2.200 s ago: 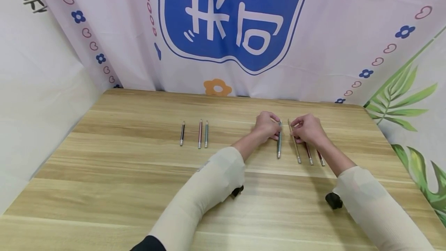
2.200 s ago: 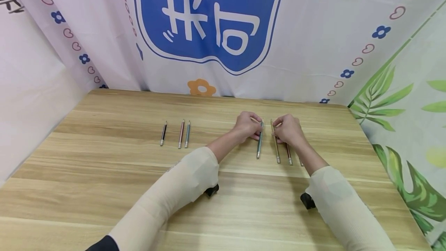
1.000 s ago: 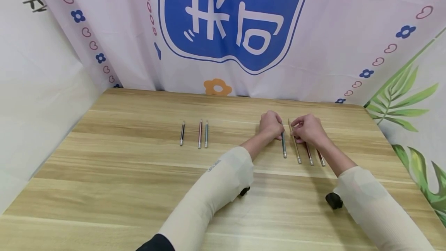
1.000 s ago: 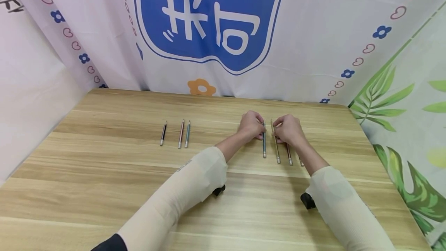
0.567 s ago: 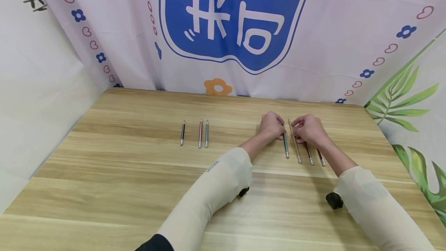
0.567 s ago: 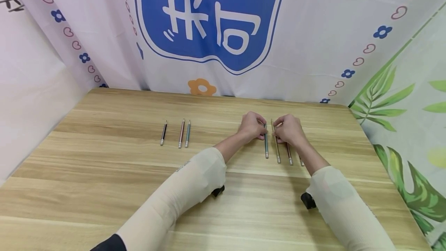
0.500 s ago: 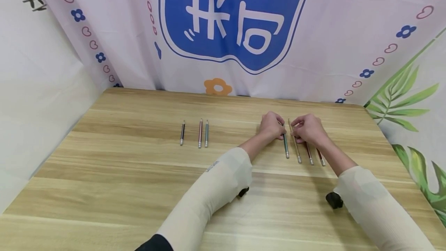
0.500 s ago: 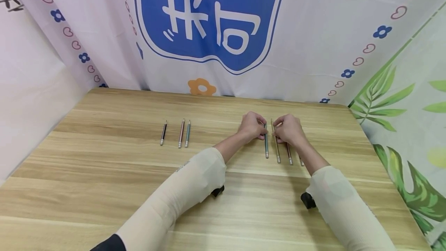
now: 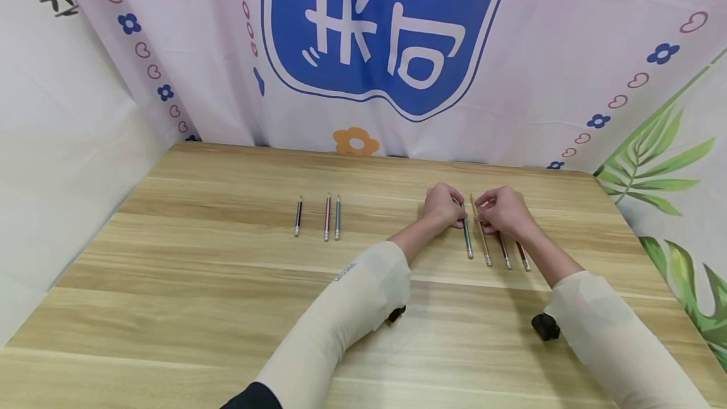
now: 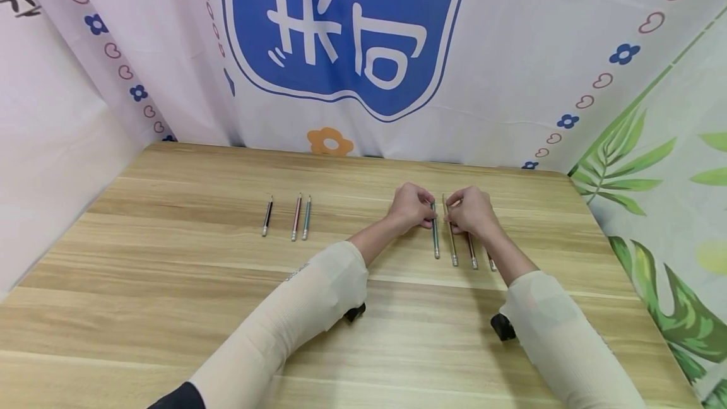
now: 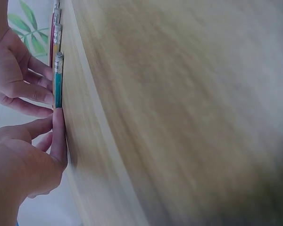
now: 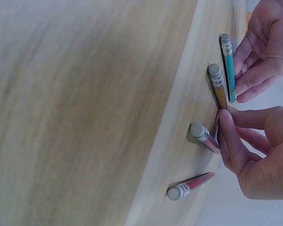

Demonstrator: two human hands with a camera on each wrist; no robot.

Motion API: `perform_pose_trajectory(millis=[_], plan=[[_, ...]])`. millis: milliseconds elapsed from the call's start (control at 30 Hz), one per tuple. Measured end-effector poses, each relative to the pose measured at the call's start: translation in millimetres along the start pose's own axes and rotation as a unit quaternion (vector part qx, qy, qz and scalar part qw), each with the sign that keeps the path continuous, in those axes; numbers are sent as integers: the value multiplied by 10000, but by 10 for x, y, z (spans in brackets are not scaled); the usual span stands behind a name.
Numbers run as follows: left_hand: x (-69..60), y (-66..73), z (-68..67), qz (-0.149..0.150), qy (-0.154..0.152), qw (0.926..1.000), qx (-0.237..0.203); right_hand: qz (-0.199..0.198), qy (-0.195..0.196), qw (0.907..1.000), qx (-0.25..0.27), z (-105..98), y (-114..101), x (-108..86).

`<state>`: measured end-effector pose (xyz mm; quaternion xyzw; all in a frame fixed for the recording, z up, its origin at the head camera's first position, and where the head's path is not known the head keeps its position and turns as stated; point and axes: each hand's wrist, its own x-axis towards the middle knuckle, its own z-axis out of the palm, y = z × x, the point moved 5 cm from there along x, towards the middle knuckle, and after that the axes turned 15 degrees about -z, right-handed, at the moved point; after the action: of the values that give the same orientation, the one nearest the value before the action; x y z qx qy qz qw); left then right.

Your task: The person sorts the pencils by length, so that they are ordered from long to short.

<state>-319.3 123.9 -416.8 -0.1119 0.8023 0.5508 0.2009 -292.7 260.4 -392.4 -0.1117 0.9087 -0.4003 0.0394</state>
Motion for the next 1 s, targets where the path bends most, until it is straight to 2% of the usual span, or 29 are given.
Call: perform_pose_trajectory(millis=[233, 600, 1000], plan=[[6, -18, -6, 39, -2, 9999, -118, -15, -9, 10000, 26, 14, -18, -5], [-80, -22, -60, 140, -413, 9982, -409, -146, 62, 9999, 26, 17, -27, 2], [-154, -26, -245, 364, -552, 9972, -355, -185, 44, 9998, 88, 25, -36, 2]])
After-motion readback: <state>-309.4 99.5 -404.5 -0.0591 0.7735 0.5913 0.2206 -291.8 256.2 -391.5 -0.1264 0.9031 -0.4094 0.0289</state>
